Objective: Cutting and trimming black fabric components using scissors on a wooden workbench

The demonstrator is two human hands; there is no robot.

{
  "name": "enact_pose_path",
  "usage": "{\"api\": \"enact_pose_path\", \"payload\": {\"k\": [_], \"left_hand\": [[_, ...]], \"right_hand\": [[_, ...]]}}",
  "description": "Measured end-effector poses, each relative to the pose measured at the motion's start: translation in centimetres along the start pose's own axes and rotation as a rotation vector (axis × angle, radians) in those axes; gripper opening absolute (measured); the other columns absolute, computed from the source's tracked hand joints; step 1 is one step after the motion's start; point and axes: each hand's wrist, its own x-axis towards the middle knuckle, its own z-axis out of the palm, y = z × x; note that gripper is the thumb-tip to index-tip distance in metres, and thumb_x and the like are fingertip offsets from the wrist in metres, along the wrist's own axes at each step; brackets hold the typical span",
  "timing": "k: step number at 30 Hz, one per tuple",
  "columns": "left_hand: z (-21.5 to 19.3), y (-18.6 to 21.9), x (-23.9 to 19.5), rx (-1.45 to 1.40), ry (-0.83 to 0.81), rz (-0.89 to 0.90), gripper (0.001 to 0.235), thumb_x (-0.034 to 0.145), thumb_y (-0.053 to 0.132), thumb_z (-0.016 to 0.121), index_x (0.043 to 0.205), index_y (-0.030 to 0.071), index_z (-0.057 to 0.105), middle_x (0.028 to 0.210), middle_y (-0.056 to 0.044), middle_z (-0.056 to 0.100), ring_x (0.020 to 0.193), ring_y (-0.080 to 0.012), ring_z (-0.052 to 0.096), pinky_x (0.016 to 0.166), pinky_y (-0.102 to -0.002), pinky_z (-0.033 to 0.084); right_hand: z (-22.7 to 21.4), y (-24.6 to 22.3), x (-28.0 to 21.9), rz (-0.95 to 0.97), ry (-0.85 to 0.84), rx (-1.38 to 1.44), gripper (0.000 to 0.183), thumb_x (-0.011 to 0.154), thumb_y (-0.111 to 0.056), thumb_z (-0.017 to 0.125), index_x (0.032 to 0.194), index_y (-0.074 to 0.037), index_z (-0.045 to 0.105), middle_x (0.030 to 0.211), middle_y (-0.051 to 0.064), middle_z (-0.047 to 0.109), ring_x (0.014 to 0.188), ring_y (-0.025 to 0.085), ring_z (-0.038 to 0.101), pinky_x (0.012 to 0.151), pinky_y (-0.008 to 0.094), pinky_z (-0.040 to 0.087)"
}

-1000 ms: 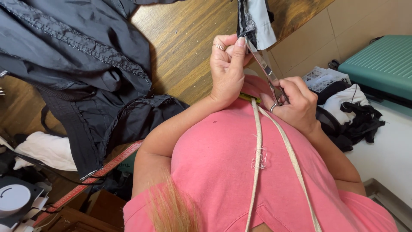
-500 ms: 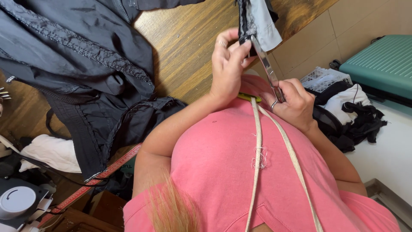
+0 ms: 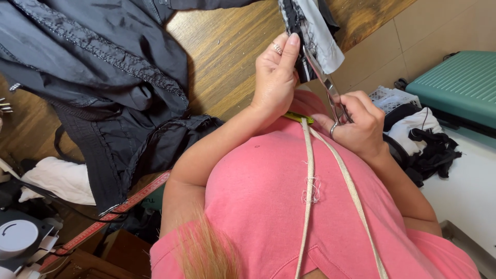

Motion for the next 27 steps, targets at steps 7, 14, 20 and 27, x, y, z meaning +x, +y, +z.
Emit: {"api": "enact_pose_path", "payload": {"k": [7, 14, 20, 27], "left_hand": [[0.6, -0.1, -0.4, -0.043, 0.02, -0.006, 0.019, 0.103, 0.029, 0.057, 0.087, 0.019, 0.058, 0.068, 0.01, 0.048, 0.048, -0.0001, 0.034, 0.035, -0.019, 0.022], [0.7, 0.5, -0.5, -0.085, 0.004, -0.034, 0.02, 0.1, 0.032, 0.059, 0.084, 0.021, 0.056, 0.066, 0.011, 0.045, 0.048, 0.0007, 0.032, 0.035, -0.019, 0.019], [0.2, -0.1, -0.5, -0.145, -0.073, 0.085, 0.016, 0.108, 0.021, 0.057, 0.104, 0.008, 0.066, 0.093, 0.001, 0.07, 0.084, -0.0066, 0.065, 0.075, -0.024, 0.059], [0.0, 0.5, -1.1, 0.016, 0.009, 0.002, 0.02, 0.102, 0.029, 0.057, 0.084, 0.02, 0.057, 0.062, 0.011, 0.039, 0.045, -0.0004, 0.031, 0.035, -0.019, 0.024]], "right_hand": [[0.1, -0.5, 1.0, -0.007, 0.012, -0.106, 0.048, 0.085, -0.038, 0.099, 0.104, -0.004, 0.073, 0.091, 0.005, 0.061, 0.055, 0.012, 0.044, 0.062, 0.031, 0.045], [0.6, 1.1, -0.2, 0.008, 0.004, -0.174, 0.046, 0.085, -0.039, 0.101, 0.103, -0.008, 0.071, 0.085, 0.003, 0.06, 0.057, 0.015, 0.053, 0.059, 0.034, 0.045], [0.4, 3.1, -0.8, -0.084, 0.019, -0.255, 0.046, 0.086, -0.039, 0.1, 0.106, -0.008, 0.073, 0.093, 0.005, 0.069, 0.076, 0.019, 0.066, 0.064, 0.033, 0.049], [-0.9, 0.3, 1.7, -0.092, -0.043, -0.099, 0.06, 0.079, -0.049, 0.096, 0.101, 0.001, 0.071, 0.082, 0.007, 0.059, 0.062, 0.016, 0.052, 0.065, 0.033, 0.048]]}}
